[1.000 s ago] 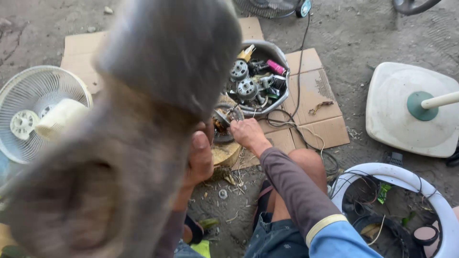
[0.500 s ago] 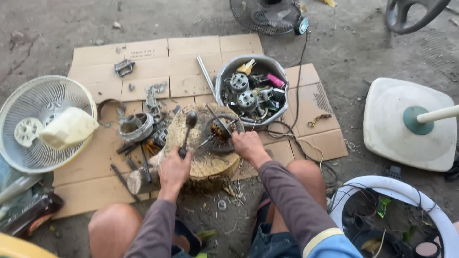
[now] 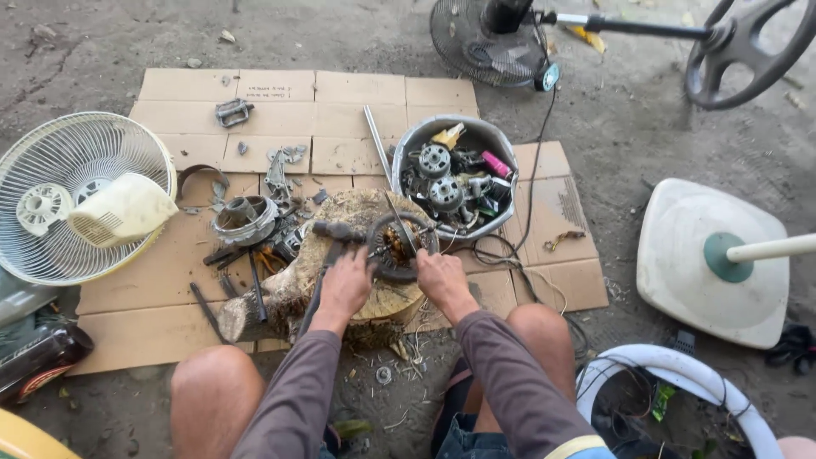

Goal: The person sits on the ground and uses a hammer and a metal rod to strike a circular electrical component resting on a wooden stump. They repeatedly hit the object to separate or adjust its parts while surrounded by disassembled fan parts and scrap metal.

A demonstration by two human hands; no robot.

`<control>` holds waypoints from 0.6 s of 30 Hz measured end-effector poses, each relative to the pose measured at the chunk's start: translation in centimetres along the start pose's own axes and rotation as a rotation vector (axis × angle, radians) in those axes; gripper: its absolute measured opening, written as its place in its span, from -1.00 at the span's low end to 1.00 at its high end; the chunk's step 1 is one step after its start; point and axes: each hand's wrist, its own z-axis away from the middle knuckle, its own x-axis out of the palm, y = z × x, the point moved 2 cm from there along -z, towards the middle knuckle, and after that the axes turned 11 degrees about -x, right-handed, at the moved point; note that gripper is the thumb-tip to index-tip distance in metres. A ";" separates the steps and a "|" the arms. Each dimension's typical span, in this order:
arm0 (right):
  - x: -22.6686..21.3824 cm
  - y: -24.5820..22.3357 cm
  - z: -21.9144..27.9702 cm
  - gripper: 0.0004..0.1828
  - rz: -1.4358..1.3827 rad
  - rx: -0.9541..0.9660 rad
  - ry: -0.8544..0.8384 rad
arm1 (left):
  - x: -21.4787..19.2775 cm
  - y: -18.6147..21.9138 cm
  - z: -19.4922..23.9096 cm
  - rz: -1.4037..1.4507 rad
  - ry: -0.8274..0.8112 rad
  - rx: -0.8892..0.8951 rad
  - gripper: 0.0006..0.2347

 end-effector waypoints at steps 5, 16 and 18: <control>-1.3 -0.9 0.4 -0.80 -0.041 0.077 -0.014 | 2.7 -3.1 -1.9 -0.065 -0.074 -0.120 -0.75; 0.1 -0.4 -0.3 -0.81 -0.029 0.061 0.009 | 2.7 -3.3 -0.8 -0.039 -0.082 -0.165 -0.80; 0.9 -1.0 0.9 -0.78 -0.042 0.045 0.041 | 2.8 -3.1 0.8 -0.022 -0.124 -0.177 -0.75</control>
